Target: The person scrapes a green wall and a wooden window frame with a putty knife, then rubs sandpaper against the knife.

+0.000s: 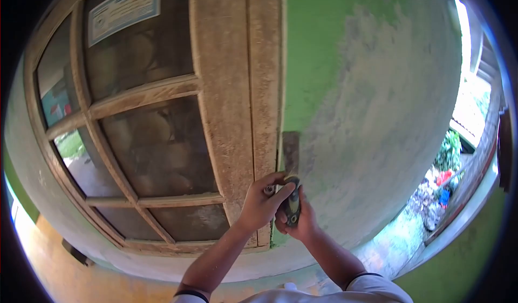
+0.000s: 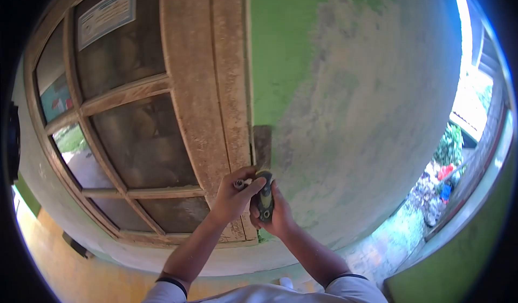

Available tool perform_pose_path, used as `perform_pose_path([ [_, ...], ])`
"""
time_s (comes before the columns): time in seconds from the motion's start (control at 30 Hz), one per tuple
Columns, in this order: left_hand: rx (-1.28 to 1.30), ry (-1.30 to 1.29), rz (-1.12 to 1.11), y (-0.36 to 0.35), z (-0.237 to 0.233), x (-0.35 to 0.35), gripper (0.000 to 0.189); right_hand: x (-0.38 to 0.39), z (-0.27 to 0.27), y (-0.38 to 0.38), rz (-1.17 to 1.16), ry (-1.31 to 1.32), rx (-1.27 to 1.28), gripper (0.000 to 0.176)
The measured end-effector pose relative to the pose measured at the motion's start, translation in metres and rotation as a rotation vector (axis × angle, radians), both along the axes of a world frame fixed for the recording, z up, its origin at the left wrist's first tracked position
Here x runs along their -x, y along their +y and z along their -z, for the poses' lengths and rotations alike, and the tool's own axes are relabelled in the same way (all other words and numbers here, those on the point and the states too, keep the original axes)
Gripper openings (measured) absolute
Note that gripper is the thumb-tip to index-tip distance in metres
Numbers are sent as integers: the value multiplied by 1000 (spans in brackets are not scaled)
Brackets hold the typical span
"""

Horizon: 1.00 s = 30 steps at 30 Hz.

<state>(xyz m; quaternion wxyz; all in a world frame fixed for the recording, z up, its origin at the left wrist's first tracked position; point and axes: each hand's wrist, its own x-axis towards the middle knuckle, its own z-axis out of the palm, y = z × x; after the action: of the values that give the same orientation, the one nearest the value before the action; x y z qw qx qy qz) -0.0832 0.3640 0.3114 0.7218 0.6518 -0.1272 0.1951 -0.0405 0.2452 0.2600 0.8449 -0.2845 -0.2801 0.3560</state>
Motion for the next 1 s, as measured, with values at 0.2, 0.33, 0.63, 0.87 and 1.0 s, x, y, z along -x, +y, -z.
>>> perform_pose_path([
  [0.2,-12,147,75,-2,56,4,21,18,57,-17,87,92,99,49],
  [0.33,25,227,28,-5,106,3,25,32,87,-25,157,137,207,47],
  [0.63,93,399,-57,-11,139,10,29,36,105,-30,218,101,339,38],
  [0.87,-6,343,-69,-10,147,6,29,25,108,-25,225,22,393,24],
  [1.0,-3,405,-99,-15,140,6,29,23,113,-21,294,20,397,25],
])
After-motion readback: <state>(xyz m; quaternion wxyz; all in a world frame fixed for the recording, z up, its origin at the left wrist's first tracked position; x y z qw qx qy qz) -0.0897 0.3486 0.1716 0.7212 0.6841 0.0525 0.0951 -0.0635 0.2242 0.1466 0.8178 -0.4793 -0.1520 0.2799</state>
